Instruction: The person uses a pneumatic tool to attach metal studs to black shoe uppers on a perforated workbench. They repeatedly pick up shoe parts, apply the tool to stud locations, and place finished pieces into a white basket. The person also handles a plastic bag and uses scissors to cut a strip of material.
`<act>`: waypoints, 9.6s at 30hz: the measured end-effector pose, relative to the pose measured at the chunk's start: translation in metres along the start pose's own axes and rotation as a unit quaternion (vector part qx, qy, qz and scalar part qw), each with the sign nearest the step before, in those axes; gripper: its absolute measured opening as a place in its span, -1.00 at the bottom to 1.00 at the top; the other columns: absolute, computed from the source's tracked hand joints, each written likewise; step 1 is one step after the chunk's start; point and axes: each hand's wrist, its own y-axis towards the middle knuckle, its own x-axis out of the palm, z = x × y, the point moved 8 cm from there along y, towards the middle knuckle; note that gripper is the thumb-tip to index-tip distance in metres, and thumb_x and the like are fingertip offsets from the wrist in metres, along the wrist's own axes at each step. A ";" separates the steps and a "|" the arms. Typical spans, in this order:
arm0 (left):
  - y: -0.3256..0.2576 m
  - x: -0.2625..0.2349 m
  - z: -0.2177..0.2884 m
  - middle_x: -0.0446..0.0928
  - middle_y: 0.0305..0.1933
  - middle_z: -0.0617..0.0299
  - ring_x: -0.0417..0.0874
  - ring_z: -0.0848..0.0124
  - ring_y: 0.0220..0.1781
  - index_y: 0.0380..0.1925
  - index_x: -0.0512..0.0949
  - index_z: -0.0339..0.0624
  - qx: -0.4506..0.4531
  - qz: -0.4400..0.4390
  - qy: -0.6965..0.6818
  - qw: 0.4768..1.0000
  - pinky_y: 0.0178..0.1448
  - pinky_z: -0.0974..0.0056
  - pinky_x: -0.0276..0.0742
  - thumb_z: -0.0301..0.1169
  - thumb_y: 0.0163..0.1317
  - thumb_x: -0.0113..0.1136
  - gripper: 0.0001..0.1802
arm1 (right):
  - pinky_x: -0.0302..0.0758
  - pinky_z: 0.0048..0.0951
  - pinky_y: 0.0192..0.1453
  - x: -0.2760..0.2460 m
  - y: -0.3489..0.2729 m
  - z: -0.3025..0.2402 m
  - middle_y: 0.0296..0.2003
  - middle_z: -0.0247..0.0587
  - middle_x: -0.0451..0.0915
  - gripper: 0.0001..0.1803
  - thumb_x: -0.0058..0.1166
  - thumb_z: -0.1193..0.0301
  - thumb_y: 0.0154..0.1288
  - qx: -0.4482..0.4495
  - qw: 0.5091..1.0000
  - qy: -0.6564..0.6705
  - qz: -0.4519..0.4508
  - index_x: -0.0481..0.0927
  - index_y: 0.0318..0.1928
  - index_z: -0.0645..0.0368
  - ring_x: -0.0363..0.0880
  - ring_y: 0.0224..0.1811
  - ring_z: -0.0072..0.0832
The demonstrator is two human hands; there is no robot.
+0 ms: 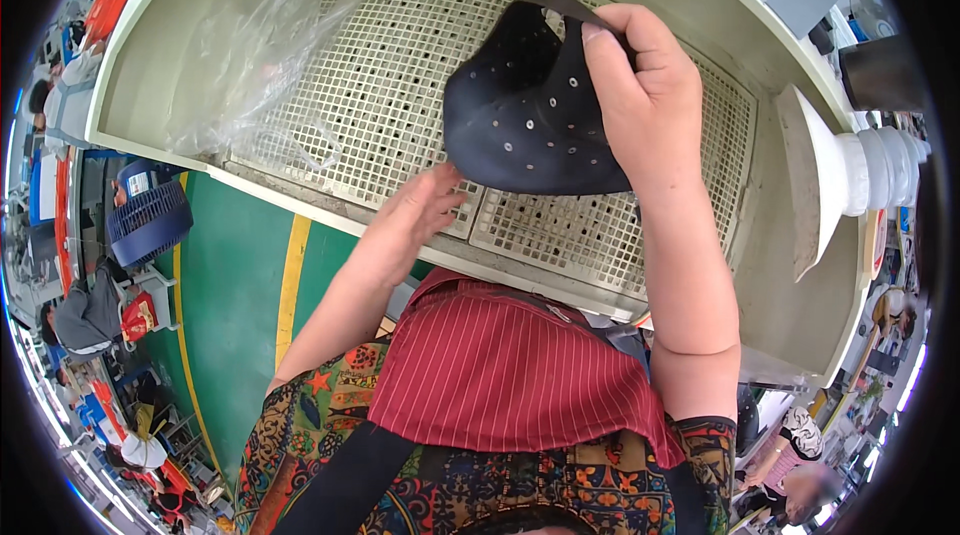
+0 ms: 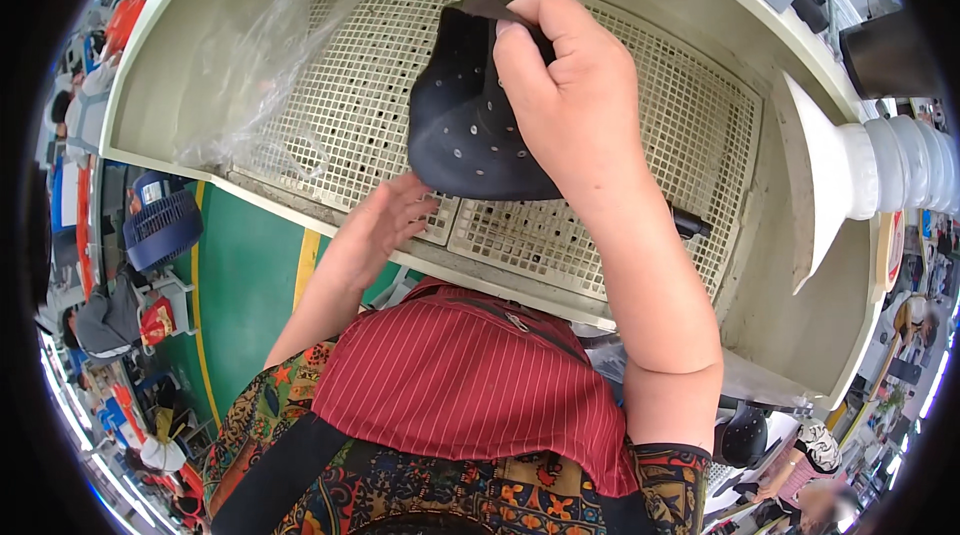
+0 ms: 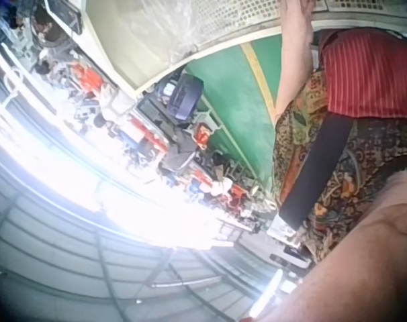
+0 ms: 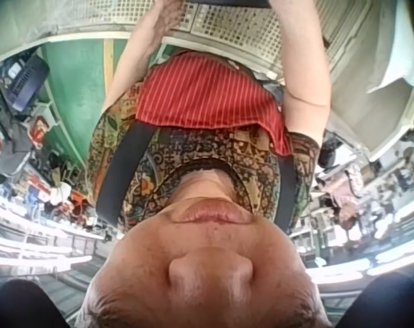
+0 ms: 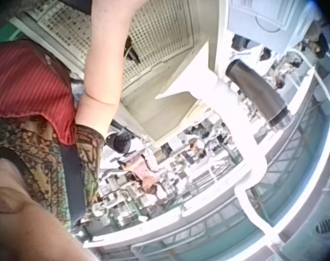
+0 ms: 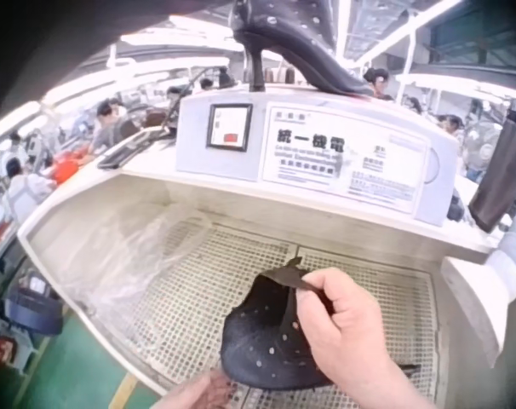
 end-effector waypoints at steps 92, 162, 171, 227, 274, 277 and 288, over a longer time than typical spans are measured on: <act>0.095 0.024 0.133 0.52 -0.37 0.35 0.50 0.54 -0.36 -0.31 0.50 -0.18 0.065 -0.020 0.183 0.981 -0.23 0.38 0.48 -0.37 0.24 -0.10 -0.80 | 0.44 -0.11 -0.31 0.011 -0.093 0.038 -0.44 0.08 0.53 -0.53 0.13 0.35 0.11 0.009 0.945 -0.252 -0.207 0.33 -0.02 0.31 0.53 -0.37 0.01; -0.001 -0.022 0.076 0.55 -0.21 0.16 0.60 0.41 -0.21 -0.14 0.42 -0.23 0.132 0.038 0.013 0.990 -0.14 0.29 0.59 -0.38 0.32 -0.19 -0.76 | 0.45 -0.55 -0.30 -0.082 -0.194 0.152 -0.29 -0.25 0.60 -0.64 0.05 0.39 0.23 0.336 0.932 0.003 -0.139 0.39 0.01 0.23 0.50 -0.36 -0.59; -0.062 0.109 0.115 0.49 -0.27 0.22 0.53 0.51 -0.26 -0.20 0.46 -0.29 0.204 -0.014 0.281 0.938 -0.15 0.41 0.47 -0.40 0.29 -0.19 -0.74 | 0.48 -0.24 -0.08 -0.148 -0.218 0.149 -0.28 -0.02 0.61 -0.57 0.08 0.19 0.16 0.237 0.914 -0.316 -0.091 0.50 -0.07 0.25 0.57 -0.17 -0.10; 0.001 0.184 -0.110 0.46 0.05 0.06 0.45 0.31 0.10 0.02 0.42 -0.31 0.298 -0.086 0.519 0.797 0.22 0.26 0.29 -0.36 0.34 -0.07 -0.67 | 0.58 -0.18 -0.15 -0.330 -0.845 0.164 -0.10 0.10 0.53 -0.54 -0.23 0.25 0.32 0.358 0.499 0.267 0.743 0.31 0.10 0.34 0.62 -0.20 -0.12; 0.121 0.218 -0.167 0.52 -0.02 0.01 0.52 0.16 0.04 0.01 0.46 -0.22 0.404 -0.166 0.899 -0.030 0.12 0.11 0.39 -0.27 0.29 -0.10 -0.62 | 0.47 -0.14 -0.20 -0.163 -1.056 0.028 -0.35 -0.13 0.55 -0.85 -0.01 0.32 0.20 0.589 0.136 -0.343 0.719 0.55 -0.33 0.10 0.53 -0.27 -0.14; 0.126 0.203 -0.168 0.54 -0.04 0.01 0.54 0.16 0.02 0.00 0.47 -0.20 0.416 -0.179 0.886 -0.096 0.11 0.09 0.40 -0.27 0.28 -0.09 -0.63 | 0.46 -0.14 -0.20 -0.169 -1.050 0.026 -0.35 -0.13 0.55 -0.85 -0.01 0.31 0.20 0.601 0.144 -0.344 0.707 0.53 -0.32 0.09 0.53 -0.28 -0.13; 0.153 0.212 -0.173 0.57 -0.12 0.02 0.58 0.18 -0.04 -0.08 0.53 -0.21 0.478 -0.175 0.860 0.023 0.06 0.11 0.46 -0.27 0.26 -0.06 -0.66 | 0.43 -0.14 -0.26 -0.166 -1.050 0.019 -0.43 -0.11 0.51 -0.84 -0.03 0.34 0.22 0.543 0.160 -0.413 0.714 0.48 -0.42 0.15 0.50 -0.33 -0.12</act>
